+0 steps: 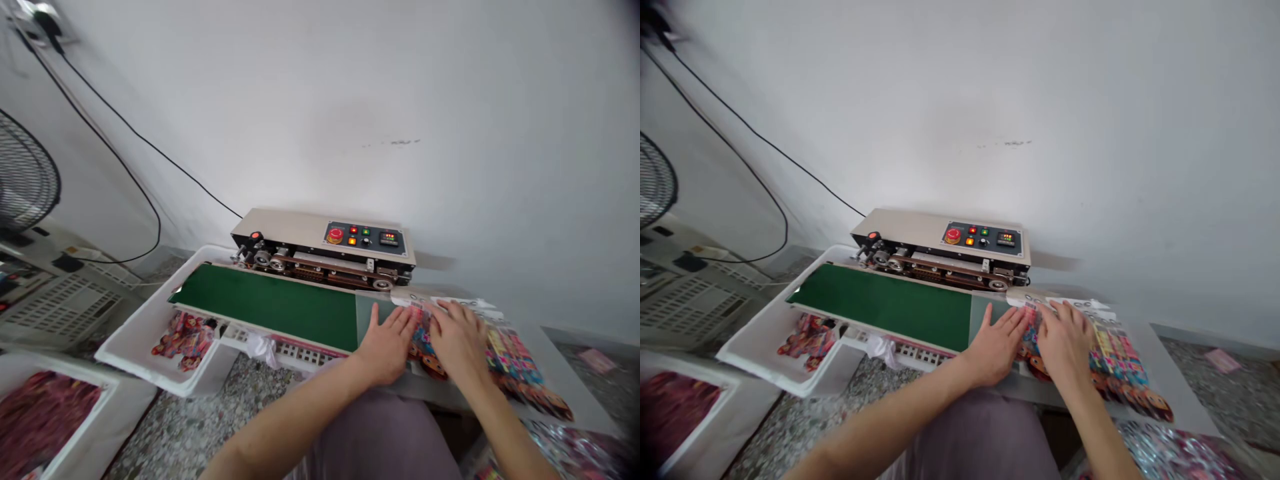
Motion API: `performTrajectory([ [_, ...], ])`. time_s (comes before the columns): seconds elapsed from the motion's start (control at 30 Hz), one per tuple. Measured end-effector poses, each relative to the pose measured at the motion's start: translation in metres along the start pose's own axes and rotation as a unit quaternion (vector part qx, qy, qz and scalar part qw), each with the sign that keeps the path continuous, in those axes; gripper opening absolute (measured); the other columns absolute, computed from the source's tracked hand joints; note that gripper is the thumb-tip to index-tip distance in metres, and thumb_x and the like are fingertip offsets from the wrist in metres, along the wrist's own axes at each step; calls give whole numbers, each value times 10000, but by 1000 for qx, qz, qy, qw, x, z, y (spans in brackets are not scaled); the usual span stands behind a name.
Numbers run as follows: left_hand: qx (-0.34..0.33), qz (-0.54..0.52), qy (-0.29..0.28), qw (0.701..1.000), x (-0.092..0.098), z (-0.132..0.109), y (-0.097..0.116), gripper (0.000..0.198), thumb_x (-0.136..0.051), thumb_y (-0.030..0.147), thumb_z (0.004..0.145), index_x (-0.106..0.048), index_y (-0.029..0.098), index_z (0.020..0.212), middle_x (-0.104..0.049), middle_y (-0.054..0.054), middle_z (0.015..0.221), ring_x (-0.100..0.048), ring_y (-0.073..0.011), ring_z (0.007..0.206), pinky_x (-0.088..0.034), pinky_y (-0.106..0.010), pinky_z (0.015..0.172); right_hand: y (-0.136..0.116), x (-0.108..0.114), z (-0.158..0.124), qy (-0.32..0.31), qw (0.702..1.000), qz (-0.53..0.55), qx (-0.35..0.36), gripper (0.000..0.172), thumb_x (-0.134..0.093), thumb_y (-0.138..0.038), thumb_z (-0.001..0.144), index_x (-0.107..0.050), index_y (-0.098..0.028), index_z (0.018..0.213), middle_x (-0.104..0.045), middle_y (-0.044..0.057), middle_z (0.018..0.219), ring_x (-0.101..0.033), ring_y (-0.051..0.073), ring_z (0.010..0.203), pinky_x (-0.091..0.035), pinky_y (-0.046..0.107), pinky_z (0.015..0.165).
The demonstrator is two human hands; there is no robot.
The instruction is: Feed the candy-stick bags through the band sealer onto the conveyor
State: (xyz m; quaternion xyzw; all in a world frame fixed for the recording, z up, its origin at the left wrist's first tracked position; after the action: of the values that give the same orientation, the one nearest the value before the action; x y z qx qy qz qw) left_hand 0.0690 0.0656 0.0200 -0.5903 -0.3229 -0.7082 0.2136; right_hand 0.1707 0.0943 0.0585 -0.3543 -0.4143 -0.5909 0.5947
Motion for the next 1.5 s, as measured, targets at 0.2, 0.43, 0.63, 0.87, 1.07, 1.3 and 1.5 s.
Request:
performTrajectory([
  [0.2,3,33,-22,999,-3,3,3,683,-322,298,989,-119,64,1598,-157,-149,1681,-147,-294,1544,-165,-682,1193,1,3,-23,27,999,-31,2,328,-449,-200,950,-711,-198,1148,-655,131,1256,-492,333,1241,-376,490,971],
  [0.43,-11,-1,-5,1000,-3,7,6,619,-310,282,1011,-181,125,1595,-178,-104,1680,-152,-254,1549,-172,-680,1195,-3,5,-35,-11,998,-51,-28,317,-493,-223,953,-722,-203,1171,-627,121,1334,-452,336,1287,-349,473,1021],
  [0.63,21,34,20,999,-2,5,-5,601,-310,364,1042,-204,161,1598,-218,-79,1668,-237,-287,1525,-158,-705,1192,1,2,-27,-40,996,-51,-59,340,-462,-212,968,-729,-197,1177,-600,125,1401,-399,350,1367,-285,534,1106],
  [0.87,56,28,32,998,-1,6,-14,577,-312,356,1050,-244,160,1588,-245,-58,1656,-265,-285,1515,-161,-702,1197,-7,-1,-28,-28,998,-18,-59,353,-474,-230,973,-697,-189,1243,-586,144,1422,-405,347,1378,-259,544,1131],
  [1.07,71,44,53,995,-6,1,-22,560,-306,256,1033,-259,190,1587,-265,-59,1650,-271,-278,1516,-152,-694,1199,-11,0,-32,-34,998,-4,-60,364,-461,-236,985,-674,-187,1276,-584,145,1424,-402,343,1389,-215,560,1154],
  [1.3,103,57,63,991,-2,-13,-37,580,-328,246,1014,-262,206,1588,-270,-61,1648,-293,-282,1509,-171,-687,1197,-31,-8,-27,-47,997,25,-54,389,-438,-206,991,-650,-200,1317,-576,154,1437,-416,337,1385,-243,563,1141],
  [1.5,162,80,53,982,18,-44,-77,587,-358,167,974,-340,185,1561,-340,-99,1619,-307,-309,1501,-165,-698,1190,-55,-13,-9,-51,996,61,-50,375,-484,-244,989,-622,-203,1336,-557,145,1457,-441,326,1365,-301,541,1114],
])
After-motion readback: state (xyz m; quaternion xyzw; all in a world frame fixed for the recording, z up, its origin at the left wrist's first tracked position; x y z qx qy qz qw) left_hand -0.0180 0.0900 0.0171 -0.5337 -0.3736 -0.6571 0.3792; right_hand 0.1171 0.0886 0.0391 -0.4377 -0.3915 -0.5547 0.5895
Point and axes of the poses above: each hand's wrist, its own z-axis towards the middle knuckle, its own x-axis out of the back of the hand, y = z × x, the point moved 10 cm from there along z, towards the middle knuckle
